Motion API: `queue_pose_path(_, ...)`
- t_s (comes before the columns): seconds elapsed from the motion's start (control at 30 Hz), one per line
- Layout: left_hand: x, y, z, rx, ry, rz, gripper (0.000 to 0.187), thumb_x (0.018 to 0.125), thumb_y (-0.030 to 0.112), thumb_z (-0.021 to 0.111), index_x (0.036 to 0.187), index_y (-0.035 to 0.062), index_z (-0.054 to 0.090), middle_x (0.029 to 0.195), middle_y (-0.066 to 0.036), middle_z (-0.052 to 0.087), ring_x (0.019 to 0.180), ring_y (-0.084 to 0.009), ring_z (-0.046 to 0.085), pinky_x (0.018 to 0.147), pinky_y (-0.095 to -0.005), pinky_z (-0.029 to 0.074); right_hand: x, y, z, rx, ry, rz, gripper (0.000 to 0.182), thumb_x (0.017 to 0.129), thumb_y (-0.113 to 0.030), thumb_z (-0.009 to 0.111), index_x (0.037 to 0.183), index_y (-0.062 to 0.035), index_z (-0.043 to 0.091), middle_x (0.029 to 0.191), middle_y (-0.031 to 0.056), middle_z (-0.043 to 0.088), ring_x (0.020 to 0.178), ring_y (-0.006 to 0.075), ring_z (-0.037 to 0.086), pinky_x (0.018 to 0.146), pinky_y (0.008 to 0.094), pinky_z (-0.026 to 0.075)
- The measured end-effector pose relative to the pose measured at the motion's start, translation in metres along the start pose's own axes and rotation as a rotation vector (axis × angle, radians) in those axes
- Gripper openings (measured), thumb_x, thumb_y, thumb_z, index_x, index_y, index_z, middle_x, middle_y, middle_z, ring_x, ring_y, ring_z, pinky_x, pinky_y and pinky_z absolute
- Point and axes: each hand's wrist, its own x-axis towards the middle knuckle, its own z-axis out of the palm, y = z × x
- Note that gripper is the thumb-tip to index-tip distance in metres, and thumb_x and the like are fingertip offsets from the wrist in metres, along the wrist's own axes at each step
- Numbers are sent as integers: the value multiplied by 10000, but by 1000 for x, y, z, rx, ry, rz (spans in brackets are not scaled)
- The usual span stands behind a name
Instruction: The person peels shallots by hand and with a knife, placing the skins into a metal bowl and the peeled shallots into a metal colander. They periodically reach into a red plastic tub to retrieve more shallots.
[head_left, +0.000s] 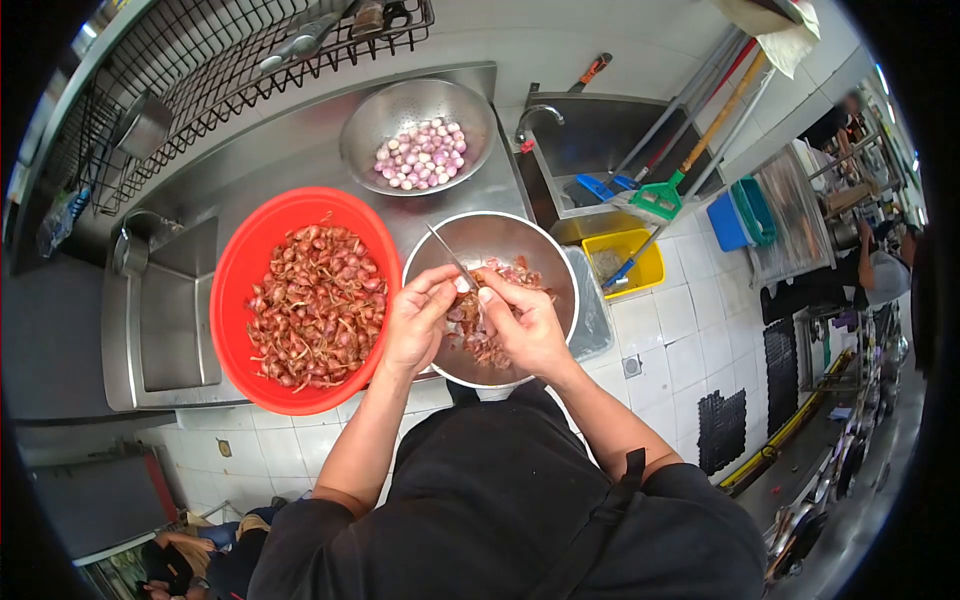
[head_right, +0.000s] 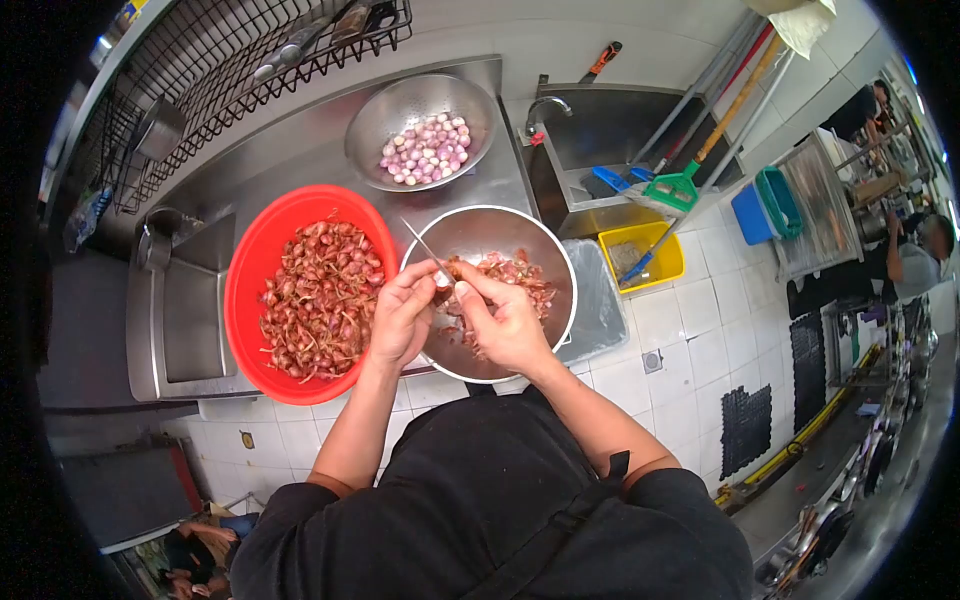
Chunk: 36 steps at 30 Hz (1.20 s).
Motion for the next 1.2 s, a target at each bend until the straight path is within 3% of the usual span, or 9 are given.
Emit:
queue_pose_path(0.17,0,4,3,425,12,30,292,945,42,631,1230,-12,600,1104,-82,679,1011,-132,643,848,-255,527,0,5,2,21,30,63,352,1008,-133,546,1327,12,579,755,-59,555,638,8,473,566,191,407)
queue_pose_path(0.47,3,5,-9,-115,-23,-7,334,990,126,550,1302,8,544,1374,-151,547,1119,-160,565,897,-267,455,7,17,-29,-74,209,63,348,1022,-159,516,1308,30,580,686,-48,524,585,15,466,536,200,402)
queue_pose_path(0.57,5,4,-15,-191,-11,-44,309,991,111,538,1279,0,558,1301,-138,588,1107,-176,582,920,-296,484,8,31,-36,-557,-27,144,374,999,-168,536,1301,52,564,824,64,667,726,106,602,686,273,498)
queue_pose_path(0.6,5,3,-16,-193,-11,-48,309,991,111,538,1279,0,558,1301,-138,588,1107,-176,582,920,-296,484,4,29,-33,-544,22,191,392,987,-172,550,1301,62,553,967,151,708,905,168,647,820,324,501)
queue_pose_path(0.7,0,0,-14,-120,19,25,280,977,63,557,1244,-19,575,1182,-107,636,1059,-181,618,926,-311,515,-7,20,-23,-237,50,227,398,990,-174,546,1313,59,547,1079,179,698,998,173,638,874,317,487)
queue_pose_path(0.73,-2,-1,-10,-36,57,69,275,963,34,574,1232,-25,583,1131,-94,649,1034,-179,632,923,-308,521,-9,21,-18,-182,70,47,405,989,-154,551,1335,54,534,1123,168,686,1008,151,626,886,286,482)
queue_pose_path(0.83,-6,-1,7,30,125,126,293,920,-39,625,1211,-35,594,1067,-80,671,993,-166,650,907,-297,531,-16,-2,-5,23,-59,27,405,989,-124,549,1355,47,522,1186,173,665,1085,149,602,941,276,462)
queue_pose_path(1.07,-14,-6,25,179,177,338,258,892,-59,666,1143,-37,613,1085,-113,672,976,-151,656,875,-272,531,-8,-8,-1,-303,-56,-293,396,962,-69,568,1337,51,537,1264,220,633,1195,267,612,979,350,475)
queue_pose_path(1.2,-18,-8,28,335,179,457,253,886,-59,673,1131,-42,612,1111,-130,668,980,-151,657,884,-273,532,-6,-8,4,-280,-9,-319,359,960,-68,572,1294,64,567,1217,214,658,1153,250,634,963,340,483)
